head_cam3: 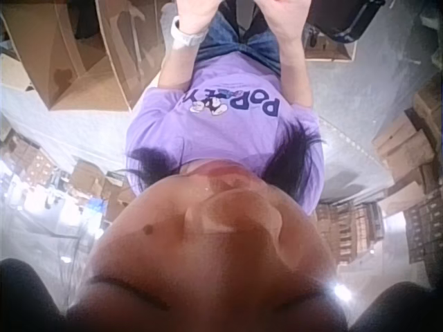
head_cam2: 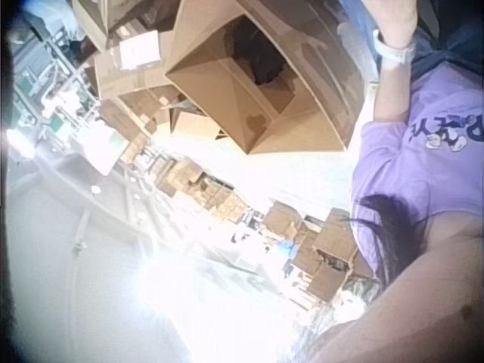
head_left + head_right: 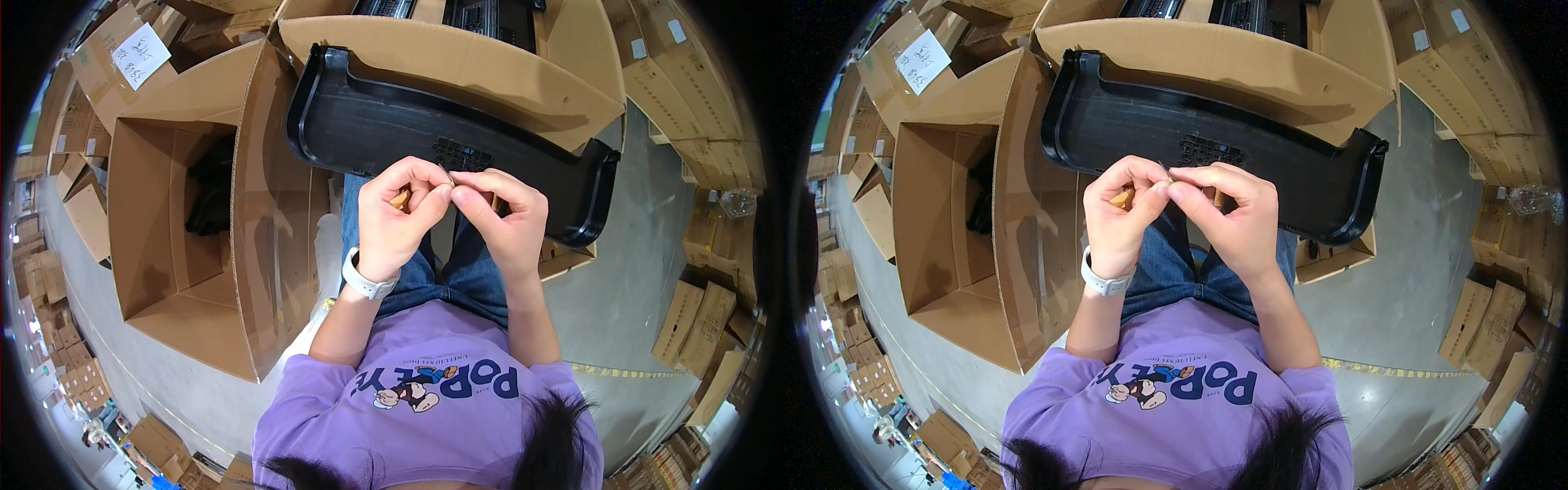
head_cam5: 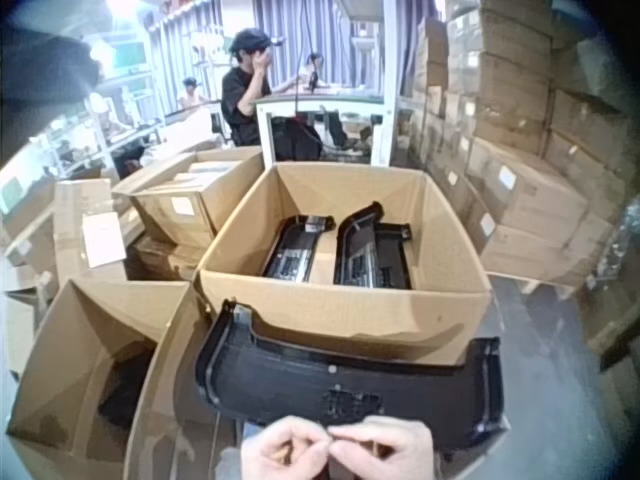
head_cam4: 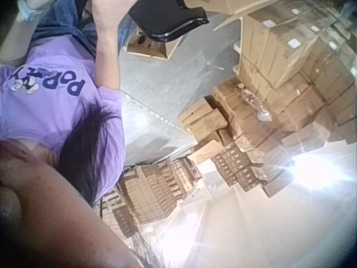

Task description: The person retrieves plastic parts and adhesive pads, peels the backing off the pads by hand to attach them onto the plastic parts, and places the assembled parts into a cardboard box.

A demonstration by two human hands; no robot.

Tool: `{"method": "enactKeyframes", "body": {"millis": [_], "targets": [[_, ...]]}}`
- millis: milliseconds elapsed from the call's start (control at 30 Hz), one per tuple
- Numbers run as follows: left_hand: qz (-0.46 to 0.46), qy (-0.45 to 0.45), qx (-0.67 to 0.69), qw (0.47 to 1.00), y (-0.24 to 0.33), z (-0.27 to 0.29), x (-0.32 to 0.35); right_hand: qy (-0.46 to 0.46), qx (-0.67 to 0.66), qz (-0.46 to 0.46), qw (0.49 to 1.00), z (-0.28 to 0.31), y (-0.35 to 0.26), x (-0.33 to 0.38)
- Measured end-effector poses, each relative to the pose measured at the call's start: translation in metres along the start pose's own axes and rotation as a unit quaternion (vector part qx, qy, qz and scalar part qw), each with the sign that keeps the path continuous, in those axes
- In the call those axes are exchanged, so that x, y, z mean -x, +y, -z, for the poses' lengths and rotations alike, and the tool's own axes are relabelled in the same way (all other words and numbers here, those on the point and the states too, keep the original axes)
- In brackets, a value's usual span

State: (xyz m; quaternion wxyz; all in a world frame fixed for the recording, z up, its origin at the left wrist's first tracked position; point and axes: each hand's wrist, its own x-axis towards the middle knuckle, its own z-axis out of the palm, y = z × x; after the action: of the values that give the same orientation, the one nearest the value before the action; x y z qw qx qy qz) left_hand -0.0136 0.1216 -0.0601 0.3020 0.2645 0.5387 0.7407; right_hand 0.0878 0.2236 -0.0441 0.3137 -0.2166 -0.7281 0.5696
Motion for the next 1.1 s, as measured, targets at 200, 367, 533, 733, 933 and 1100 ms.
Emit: {"method": "enactKeyframes", "body": {"millis": [200, 367, 533, 733, 933, 1100], "targets": [[-0.011, 0.031, 0.062, 0.998, -0.009, 0.008, -0.003, 0.057, -0.058, -0.089, 0.993, 0.009, 0.003, 0.001], [0.061, -0.019, 0.386, 0.920, -0.010, 0.020, -0.003, 0.112, -0.026, -0.078, 0.990, 0.018, 0.003, -0.002], [0.139, -0.034, 0.333, 0.932, -0.013, 0.010, -0.003, 0.133, 0.128, 0.090, 0.979, 0.006, 0.004, 0.003], [0.178, -0.038, 0.255, 0.950, -0.012, -0.002, 0.000, 0.108, 0.279, 0.318, 0.900, 0.002, 0.012, 0.005], [0.134, 0.001, 0.120, 0.984, -0.013, -0.001, 0.001, 0.020, 0.292, 0.343, 0.892, 0.006, 0.015, 0.005], [0.111, -0.035, 0.070, 0.991, -0.008, 0.009, 0.000, -0.052, 0.158, 0.109, 0.980, 0.017, 0.004, 0.009]]}}
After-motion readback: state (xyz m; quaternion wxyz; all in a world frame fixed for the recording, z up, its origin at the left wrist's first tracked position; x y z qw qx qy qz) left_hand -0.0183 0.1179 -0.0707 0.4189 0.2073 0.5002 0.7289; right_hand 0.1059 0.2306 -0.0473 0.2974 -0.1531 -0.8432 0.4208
